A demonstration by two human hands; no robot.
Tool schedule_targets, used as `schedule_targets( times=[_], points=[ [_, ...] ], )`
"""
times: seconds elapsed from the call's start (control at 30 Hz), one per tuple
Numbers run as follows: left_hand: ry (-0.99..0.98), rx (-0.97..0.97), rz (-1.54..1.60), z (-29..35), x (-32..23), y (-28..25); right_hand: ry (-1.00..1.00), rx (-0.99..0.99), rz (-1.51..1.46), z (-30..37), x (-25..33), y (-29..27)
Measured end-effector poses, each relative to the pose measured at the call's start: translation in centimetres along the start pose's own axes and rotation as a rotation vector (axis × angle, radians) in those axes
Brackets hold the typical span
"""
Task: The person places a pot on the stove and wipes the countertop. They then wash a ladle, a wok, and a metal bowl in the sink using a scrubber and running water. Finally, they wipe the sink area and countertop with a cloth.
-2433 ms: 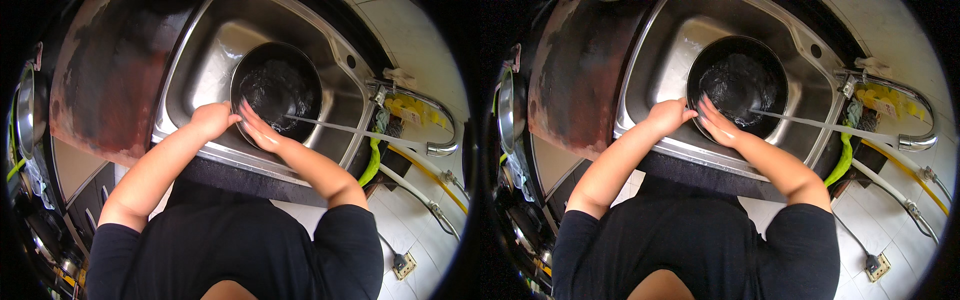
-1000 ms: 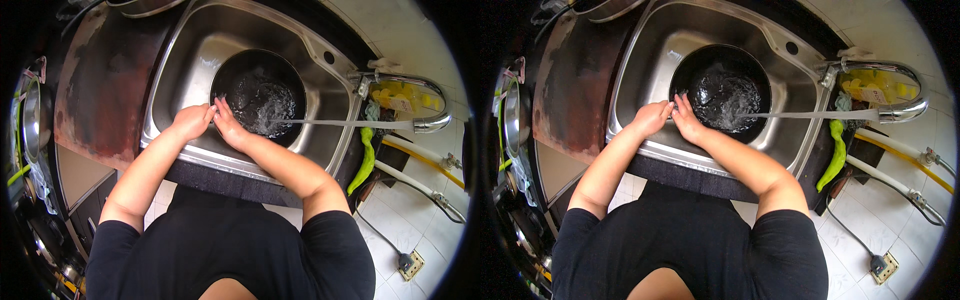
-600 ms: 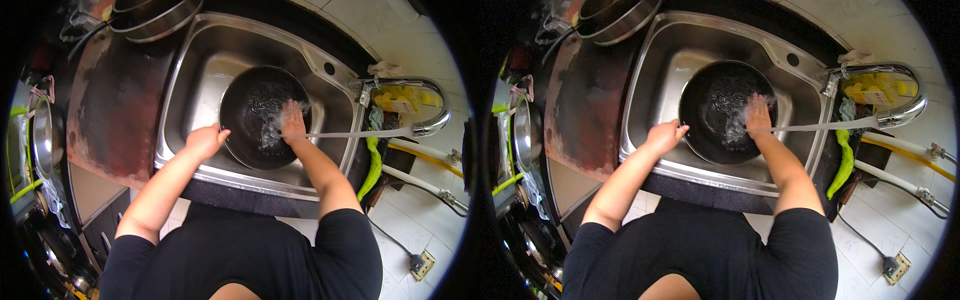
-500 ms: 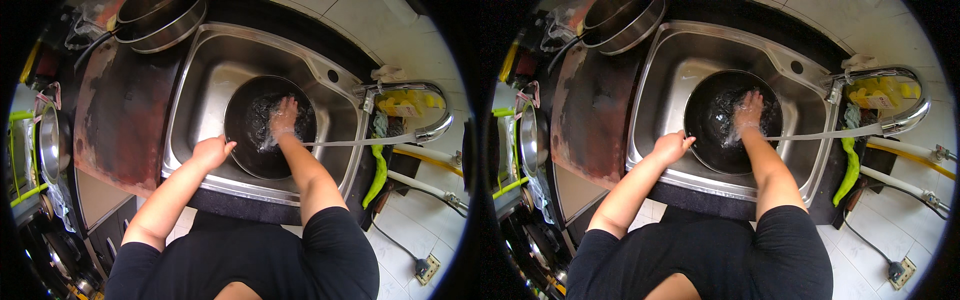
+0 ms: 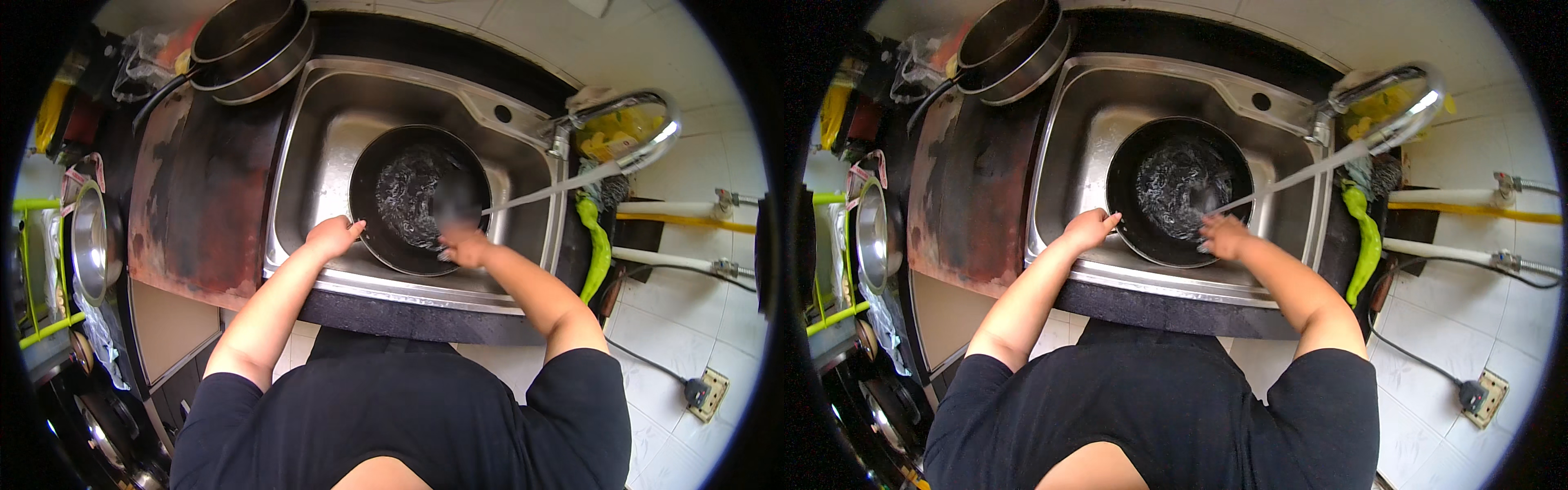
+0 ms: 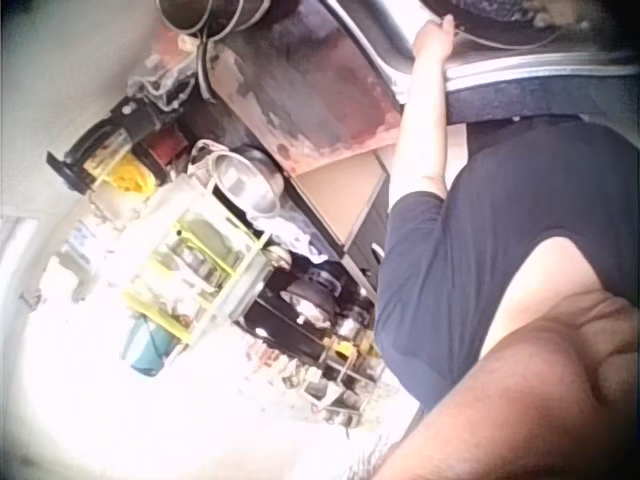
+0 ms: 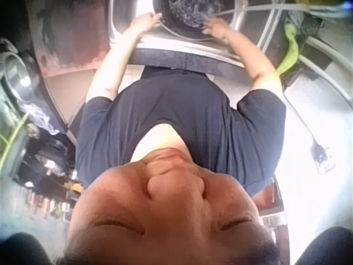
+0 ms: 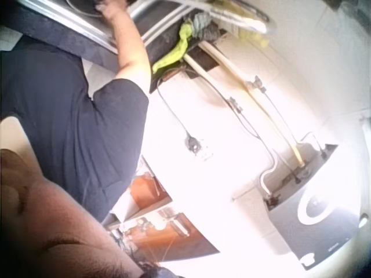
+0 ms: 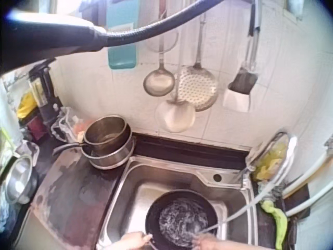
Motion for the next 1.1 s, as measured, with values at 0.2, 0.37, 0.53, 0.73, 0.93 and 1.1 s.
schedule_targets(
  times=[0.2,0.37,0.53,0.73,0.93,1.1],
  points=[
    [-0.329,0.580,0.561,0.6,-1.4,4.6,0.432,-0.676,-0.012,3.6,-7.6,-2.2],
    [-0.393,0.611,0.595,0.5,-2.2,5.0,0.524,-0.784,-0.297,6.6,-7.3,-1.5],
    [-0.308,0.116,0.363,1.4,-3.4,-0.5,0.446,-0.886,-0.667,9.7,-8.5,-0.5],
    [-0.194,-0.326,-0.357,7.9,-7.7,-8.0,0.291,-0.817,-0.695,11.0,-8.0,1.4],
    [-0.125,-0.631,-0.388,15.3,-8.2,-11.7,0.246,-0.773,-0.597,11.7,-7.5,-2.8],
    [-0.045,-0.888,-0.331,21.9,-8.0,-13.5,-0.009,-1.263,-0.782,13.0,-12.1,-11.5]
  ],
)
Point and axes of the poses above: each hand's wrist, its own z-axis away from the middle knuckle, its own y-axis out of the palm, x = y × z, the point moved 7 cm from there along -z, towards the middle knuckle, and after that the axes turned 1 degree about -y, right-handed, at the moved point
